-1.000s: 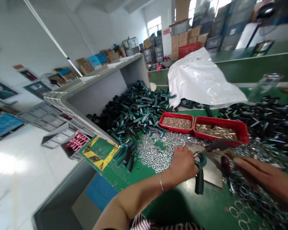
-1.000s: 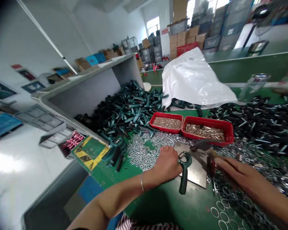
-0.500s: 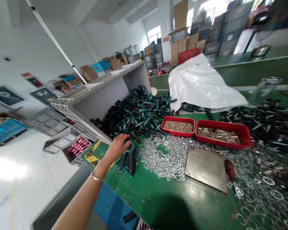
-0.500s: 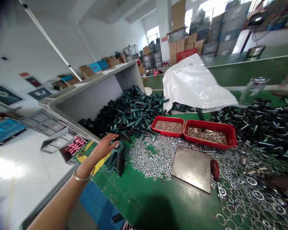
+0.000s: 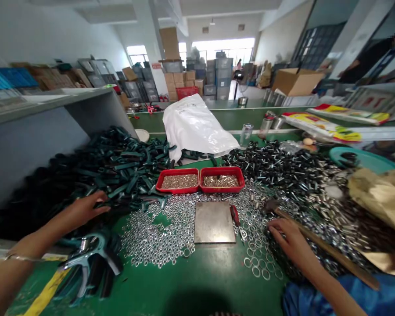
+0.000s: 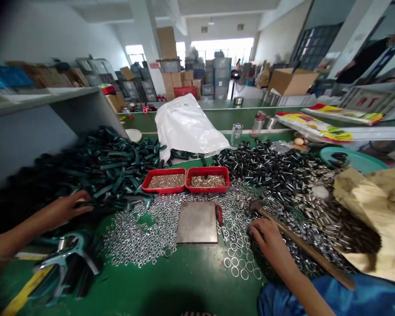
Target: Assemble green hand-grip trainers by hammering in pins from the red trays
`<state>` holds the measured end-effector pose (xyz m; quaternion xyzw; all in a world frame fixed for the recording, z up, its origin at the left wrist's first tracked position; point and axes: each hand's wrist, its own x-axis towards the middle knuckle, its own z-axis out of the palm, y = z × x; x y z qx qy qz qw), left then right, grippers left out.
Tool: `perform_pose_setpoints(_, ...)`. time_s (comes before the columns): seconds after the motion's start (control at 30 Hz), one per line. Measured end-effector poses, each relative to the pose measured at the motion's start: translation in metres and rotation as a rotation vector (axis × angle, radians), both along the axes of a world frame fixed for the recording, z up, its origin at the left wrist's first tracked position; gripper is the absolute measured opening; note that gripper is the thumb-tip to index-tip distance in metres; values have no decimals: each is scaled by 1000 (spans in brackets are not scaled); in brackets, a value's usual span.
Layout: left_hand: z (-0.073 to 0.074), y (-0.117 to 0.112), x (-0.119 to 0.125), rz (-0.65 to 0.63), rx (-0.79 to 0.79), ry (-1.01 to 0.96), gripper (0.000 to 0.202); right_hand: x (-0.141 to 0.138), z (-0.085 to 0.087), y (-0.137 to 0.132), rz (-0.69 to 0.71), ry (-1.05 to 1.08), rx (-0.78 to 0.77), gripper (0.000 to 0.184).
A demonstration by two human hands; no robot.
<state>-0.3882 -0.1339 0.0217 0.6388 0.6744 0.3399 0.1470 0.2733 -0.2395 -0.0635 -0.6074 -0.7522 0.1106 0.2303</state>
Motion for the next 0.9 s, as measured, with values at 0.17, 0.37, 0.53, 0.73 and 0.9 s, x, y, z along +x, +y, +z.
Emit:
perform_pose_setpoints(0.17, 45, -37, 93, 108, 232, -479, 28, -15, 16, 54, -7, -114, 44, 25)
perform_pose_setpoints(0.37, 24, -71, 233, -207, 113, -1120, 40, -43, 5, 113, -194, -467, 64, 35)
perform_pose_setpoints(0.53, -26, -66, 269, -273, -211, -108, 63, -35, -20, 122, -208, -162, 205, 33)
perform_pose_setpoints(0.73, -52, -32, 248, -305, -384, 721, 38, -33, -7, 122, -230, 715, 12, 39)
perform_pose_setpoints(0.9, -58, -25, 257, -352, -366, 783, 34, -57, 24, 103, 53, 1196, -439, 38)
